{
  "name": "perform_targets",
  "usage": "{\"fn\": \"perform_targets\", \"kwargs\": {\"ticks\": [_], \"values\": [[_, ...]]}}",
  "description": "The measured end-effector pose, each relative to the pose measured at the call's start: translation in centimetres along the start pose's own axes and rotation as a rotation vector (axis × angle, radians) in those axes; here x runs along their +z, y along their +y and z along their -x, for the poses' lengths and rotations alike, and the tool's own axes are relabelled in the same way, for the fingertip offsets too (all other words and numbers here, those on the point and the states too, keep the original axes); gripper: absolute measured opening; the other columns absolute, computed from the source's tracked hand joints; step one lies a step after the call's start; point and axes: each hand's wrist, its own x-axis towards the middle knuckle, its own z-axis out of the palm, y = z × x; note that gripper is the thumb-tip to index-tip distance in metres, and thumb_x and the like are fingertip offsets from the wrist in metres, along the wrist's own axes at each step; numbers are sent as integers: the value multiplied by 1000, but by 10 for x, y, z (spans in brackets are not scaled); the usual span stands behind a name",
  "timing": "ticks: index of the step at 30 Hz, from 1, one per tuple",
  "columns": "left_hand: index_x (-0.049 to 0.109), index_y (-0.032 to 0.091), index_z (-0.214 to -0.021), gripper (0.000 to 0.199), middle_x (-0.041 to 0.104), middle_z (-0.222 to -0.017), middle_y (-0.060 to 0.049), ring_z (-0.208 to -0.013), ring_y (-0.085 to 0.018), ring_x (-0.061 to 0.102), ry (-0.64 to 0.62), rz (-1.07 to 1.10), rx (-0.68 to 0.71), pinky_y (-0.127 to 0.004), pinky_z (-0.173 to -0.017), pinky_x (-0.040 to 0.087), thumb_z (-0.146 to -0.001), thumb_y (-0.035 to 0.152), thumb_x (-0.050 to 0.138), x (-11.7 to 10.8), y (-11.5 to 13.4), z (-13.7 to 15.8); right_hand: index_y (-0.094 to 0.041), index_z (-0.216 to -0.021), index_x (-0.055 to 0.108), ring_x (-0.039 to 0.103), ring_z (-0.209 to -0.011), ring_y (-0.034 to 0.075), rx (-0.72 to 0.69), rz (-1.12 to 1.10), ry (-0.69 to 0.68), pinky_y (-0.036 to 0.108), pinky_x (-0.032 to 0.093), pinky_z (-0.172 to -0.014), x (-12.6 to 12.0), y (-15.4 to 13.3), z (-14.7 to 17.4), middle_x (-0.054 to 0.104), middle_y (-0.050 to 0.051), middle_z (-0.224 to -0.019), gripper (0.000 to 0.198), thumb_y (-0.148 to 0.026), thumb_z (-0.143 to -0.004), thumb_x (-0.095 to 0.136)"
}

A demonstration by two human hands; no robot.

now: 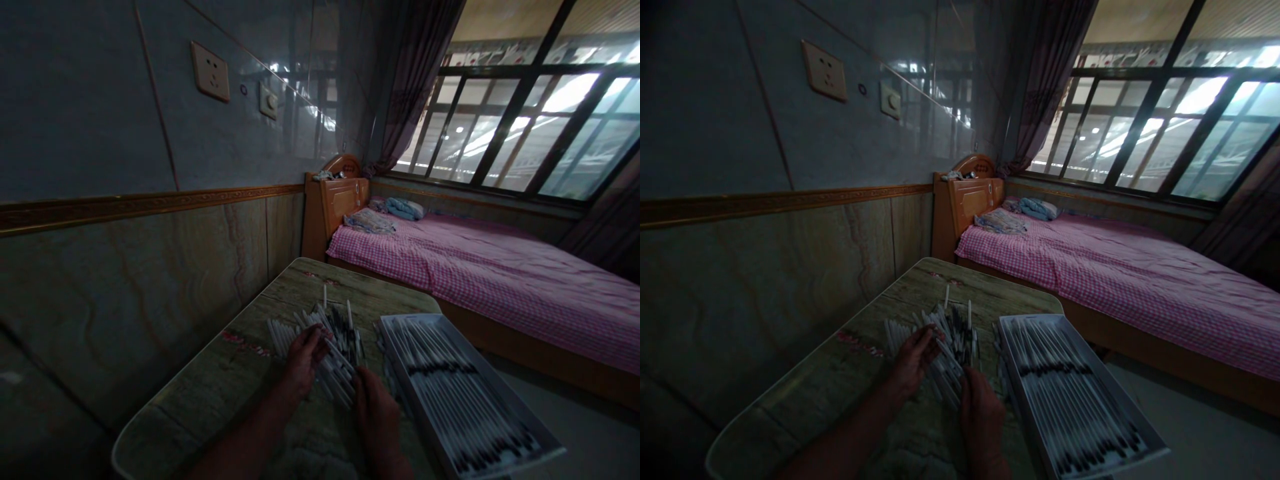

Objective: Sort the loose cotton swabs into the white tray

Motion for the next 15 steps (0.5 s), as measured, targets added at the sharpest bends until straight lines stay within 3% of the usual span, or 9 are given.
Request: {"fn": "perform_targets", "kwargs": {"ticks": [11, 15], "values": [[67, 15, -81, 46, 72, -73, -3, -68, -17, 68, -23, -132, 48, -28, -61, 56, -46, 35, 88, 1, -1, 5, -20, -100, 68, 70, -75, 17, -44, 73, 60, 22, 51, -63, 0, 0, 0, 74, 8, -91, 35, -36, -96, 38], [67, 14, -82, 43, 72, -75, -4, -71, -18, 69, -59, -171, 86, -28, -64, 56, -51, 37, 87, 4, 1, 8, -18, -98, 69, 69, -70, 18, 87, -38, 4, 24, 48, -62, -4, -6, 0, 73, 8, -85, 37, -39, -93, 39]]}}
